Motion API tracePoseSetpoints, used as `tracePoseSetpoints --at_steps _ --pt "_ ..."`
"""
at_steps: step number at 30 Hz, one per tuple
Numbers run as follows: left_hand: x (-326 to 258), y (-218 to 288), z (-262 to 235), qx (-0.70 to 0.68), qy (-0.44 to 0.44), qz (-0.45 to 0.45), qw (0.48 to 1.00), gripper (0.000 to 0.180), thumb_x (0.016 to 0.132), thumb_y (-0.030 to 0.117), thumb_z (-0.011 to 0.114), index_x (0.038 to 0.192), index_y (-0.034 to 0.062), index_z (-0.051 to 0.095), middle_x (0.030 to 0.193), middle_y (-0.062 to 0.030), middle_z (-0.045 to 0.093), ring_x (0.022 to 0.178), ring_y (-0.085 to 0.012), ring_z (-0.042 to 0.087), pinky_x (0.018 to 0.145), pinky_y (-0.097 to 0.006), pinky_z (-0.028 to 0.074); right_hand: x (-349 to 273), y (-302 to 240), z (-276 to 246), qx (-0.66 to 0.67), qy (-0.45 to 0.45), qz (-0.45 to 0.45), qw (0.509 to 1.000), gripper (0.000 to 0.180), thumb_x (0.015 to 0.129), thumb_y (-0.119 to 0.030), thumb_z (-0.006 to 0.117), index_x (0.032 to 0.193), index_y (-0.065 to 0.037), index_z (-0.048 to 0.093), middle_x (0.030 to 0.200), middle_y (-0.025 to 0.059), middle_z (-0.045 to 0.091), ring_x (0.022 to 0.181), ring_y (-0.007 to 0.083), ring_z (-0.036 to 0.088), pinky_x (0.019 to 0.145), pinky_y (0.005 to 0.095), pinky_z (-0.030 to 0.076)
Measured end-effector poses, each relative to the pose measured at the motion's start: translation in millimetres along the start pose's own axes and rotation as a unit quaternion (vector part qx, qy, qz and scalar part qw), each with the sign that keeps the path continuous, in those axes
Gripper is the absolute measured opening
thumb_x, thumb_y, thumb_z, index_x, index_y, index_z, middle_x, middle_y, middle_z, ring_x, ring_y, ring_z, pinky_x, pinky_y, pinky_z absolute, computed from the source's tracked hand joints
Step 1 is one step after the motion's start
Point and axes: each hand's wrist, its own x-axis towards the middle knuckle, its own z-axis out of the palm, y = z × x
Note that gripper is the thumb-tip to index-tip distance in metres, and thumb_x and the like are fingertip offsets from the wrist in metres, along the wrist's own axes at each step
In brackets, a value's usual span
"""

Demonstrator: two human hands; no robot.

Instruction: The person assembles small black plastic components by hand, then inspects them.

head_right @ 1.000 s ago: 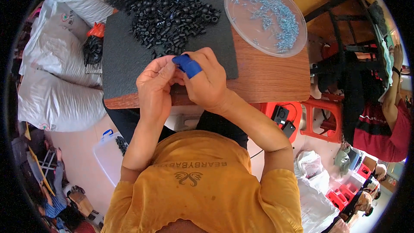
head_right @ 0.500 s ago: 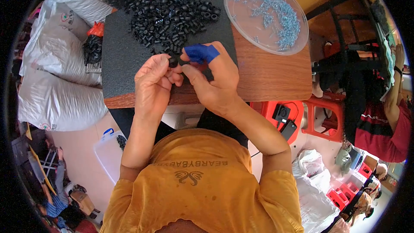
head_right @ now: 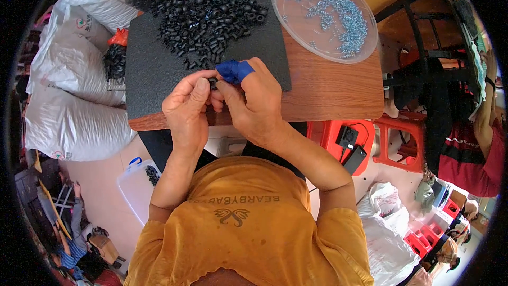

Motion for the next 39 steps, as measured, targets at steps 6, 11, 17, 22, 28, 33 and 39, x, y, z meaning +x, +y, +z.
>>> tracePoseSetpoints --at_steps 6,11,17,22,28,33,39 --pt "-8.3 4.6 -1.0 0.013 -0.034 0.003 0.999 0.025 0.096 0.01 0.057 0.117 -0.0033 0.063 0.086 -0.0075 0.068 0.074 -0.0088 0.063 0.065 -0.021 0.051 -3.4 -2.9 -0.8 0.009 0.005 0.004 1.0 0.018 0.077 0.003 0.068 0.094 -0.001 0.062 0.08 0.0118 0.061 0.071 0.0283 0.059 0.058 0.036 0.046" --pt "-11.8 6.0 -1.5 -0.001 -0.046 -0.002 0.999 0.027 0.094 0.003 0.058 0.12 -0.0028 0.062 0.089 -0.0065 0.068 0.076 -0.0097 0.064 0.067 -0.021 0.053 -8.2 -6.5 -1.7 0.042 0.0 0.062 0.997 0.018 0.077 0.002 0.068 0.094 -0.001 0.062 0.079 0.0114 0.06 0.07 0.0268 0.059 0.058 0.0345 0.047" --pt "-15.9 4.7 -4.1 0.08 -0.025 0.047 0.995 0.027 0.09 0.009 0.067 0.116 -0.0005 0.066 0.085 -0.0036 0.066 0.073 -0.0071 0.061 0.065 -0.018 0.05 -11.5 -9.8 -0.9 0.071 -0.003 0.07 0.995 0.017 0.077 0.003 0.067 0.093 -0.001 0.062 0.078 0.0113 0.059 0.069 0.0263 0.058 0.059 0.0341 0.046" --pt "-17.0 5.6 -6.1 0.15 -0.017 0.116 0.982 0.026 0.089 0.013 0.069 0.112 -0.0007 0.068 0.085 -0.0022 0.066 0.071 -0.0057 0.059 0.064 -0.017 0.048 -14.4 -14.7 -2.7 0.043 -0.028 0.013 0.999 0.019 0.075 0.004 0.068 0.093 0.0 0.063 0.079 0.0113 0.06 0.071 0.0272 0.057 0.06 0.0351 0.045" --pt "-18.0 8.3 -6.3 0.069 -0.038 0.058 0.995 0.025 0.09 0.013 0.068 0.11 -0.001 0.069 0.088 -0.0035 0.066 0.07 -0.0063 0.06 0.062 -0.018 0.049 -17.4 -17.7 -1.1 0.039 0.006 0.008 0.999 0.02 0.071 0.005 0.069 0.09 0.0 0.064 0.079 0.012 0.061 0.072 0.0286 0.057 0.061 0.0361 0.046" --pt "-21.0 6.4 -5.9 0.057 -0.033 0.043 0.997 0.024 0.09 0.011 0.066 0.11 -0.0019 0.068 0.089 -0.0055 0.068 0.069 -0.0071 0.061 0.06 -0.018 0.049 -24.0 -15.5 0.4 0.062 0.009 0.036 0.997 0.02 0.069 0.005 0.069 0.088 0.0 0.064 0.081 0.0127 0.061 0.072 0.0293 0.057 0.061 0.0364 0.046" --pt "-18.3 6.5 -3.7 0.007 -0.016 -0.047 0.999 0.018 0.09 0.0 0.06 0.106 -0.0038 0.066 0.088 -0.007 0.069 0.069 -0.0084 0.062 0.061 -0.02 0.049 -21.7 -3.4 -3.0 -0.139 0.024 -0.188 0.972 0.023 0.061 -0.004 0.069 0.082 0.0 0.061 0.089 0.0158 0.059 0.071 0.0322 0.055 0.06 0.0379 0.046"
